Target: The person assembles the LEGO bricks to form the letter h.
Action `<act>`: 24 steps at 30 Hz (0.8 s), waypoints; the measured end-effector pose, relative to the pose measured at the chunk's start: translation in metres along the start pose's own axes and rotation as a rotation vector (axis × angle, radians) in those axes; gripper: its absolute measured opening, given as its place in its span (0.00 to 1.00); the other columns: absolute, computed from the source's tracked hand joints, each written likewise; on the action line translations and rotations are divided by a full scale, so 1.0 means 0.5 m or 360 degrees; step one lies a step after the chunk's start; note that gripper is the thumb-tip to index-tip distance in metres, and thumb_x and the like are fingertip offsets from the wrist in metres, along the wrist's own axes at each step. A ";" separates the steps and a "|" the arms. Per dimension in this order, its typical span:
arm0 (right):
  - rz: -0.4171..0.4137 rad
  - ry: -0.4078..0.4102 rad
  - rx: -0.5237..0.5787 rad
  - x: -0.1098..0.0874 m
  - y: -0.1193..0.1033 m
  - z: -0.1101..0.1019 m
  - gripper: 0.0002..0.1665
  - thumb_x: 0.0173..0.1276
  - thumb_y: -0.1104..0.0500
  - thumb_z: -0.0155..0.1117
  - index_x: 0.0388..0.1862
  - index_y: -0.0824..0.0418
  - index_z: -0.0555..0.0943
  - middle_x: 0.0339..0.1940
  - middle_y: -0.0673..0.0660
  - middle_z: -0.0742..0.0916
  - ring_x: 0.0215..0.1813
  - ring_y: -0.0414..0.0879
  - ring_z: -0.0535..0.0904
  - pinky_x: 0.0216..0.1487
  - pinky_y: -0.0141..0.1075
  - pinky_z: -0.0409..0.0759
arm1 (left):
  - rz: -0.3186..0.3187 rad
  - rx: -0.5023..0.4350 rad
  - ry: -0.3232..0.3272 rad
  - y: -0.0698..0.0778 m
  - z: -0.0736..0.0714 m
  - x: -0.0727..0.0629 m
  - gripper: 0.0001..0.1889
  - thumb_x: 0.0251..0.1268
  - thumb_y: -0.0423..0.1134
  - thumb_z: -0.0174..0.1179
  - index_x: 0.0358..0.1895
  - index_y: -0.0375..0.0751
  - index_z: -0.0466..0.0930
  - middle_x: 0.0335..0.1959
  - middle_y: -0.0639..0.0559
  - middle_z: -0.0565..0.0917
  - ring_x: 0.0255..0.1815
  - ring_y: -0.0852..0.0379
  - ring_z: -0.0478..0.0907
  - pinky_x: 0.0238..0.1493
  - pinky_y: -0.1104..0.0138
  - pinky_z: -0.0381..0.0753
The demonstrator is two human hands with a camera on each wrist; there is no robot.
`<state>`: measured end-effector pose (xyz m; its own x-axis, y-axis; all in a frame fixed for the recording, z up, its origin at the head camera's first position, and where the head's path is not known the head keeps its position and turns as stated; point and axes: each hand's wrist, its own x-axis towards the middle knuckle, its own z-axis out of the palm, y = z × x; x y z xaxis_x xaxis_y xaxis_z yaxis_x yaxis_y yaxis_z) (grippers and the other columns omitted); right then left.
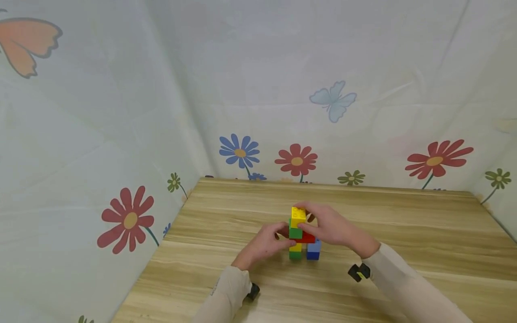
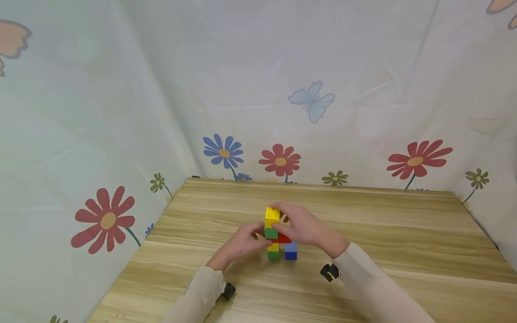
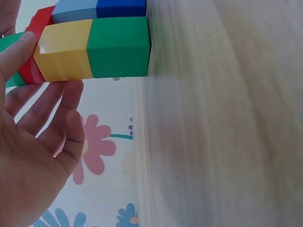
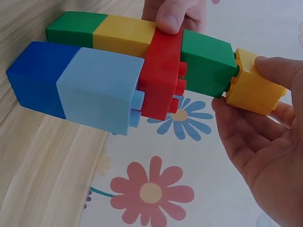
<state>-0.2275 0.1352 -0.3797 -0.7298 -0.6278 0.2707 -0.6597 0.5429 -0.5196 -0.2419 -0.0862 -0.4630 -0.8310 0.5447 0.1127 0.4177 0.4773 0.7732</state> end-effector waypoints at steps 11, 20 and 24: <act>0.0057 0.0006 0.0079 0.007 0.005 0.000 0.30 0.65 0.57 0.65 0.64 0.62 0.70 0.48 0.50 0.81 0.44 0.43 0.77 0.46 0.42 0.80 | 0.0006 -0.0018 0.0006 0.000 0.001 0.002 0.15 0.62 0.51 0.62 0.50 0.55 0.79 0.41 0.65 0.81 0.42 0.64 0.76 0.42 0.67 0.75; -0.0043 0.0010 0.0035 0.012 0.004 0.004 0.30 0.65 0.57 0.66 0.63 0.62 0.70 0.48 0.50 0.81 0.44 0.42 0.77 0.46 0.37 0.79 | 0.0012 -0.0005 -0.0007 0.003 0.001 0.001 0.16 0.61 0.51 0.63 0.50 0.53 0.79 0.41 0.64 0.81 0.42 0.64 0.76 0.42 0.68 0.75; -0.0062 0.0003 0.0039 0.013 0.003 0.004 0.29 0.65 0.57 0.66 0.63 0.62 0.71 0.47 0.50 0.81 0.44 0.42 0.77 0.46 0.36 0.79 | 0.0015 -0.0003 -0.0005 0.004 0.000 0.001 0.15 0.61 0.50 0.63 0.50 0.53 0.79 0.41 0.65 0.81 0.42 0.65 0.76 0.43 0.68 0.75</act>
<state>-0.2329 0.1310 -0.3802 -0.7041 -0.6469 0.2927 -0.6830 0.5043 -0.5284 -0.2414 -0.0852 -0.4616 -0.8260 0.5512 0.1182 0.4247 0.4706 0.7734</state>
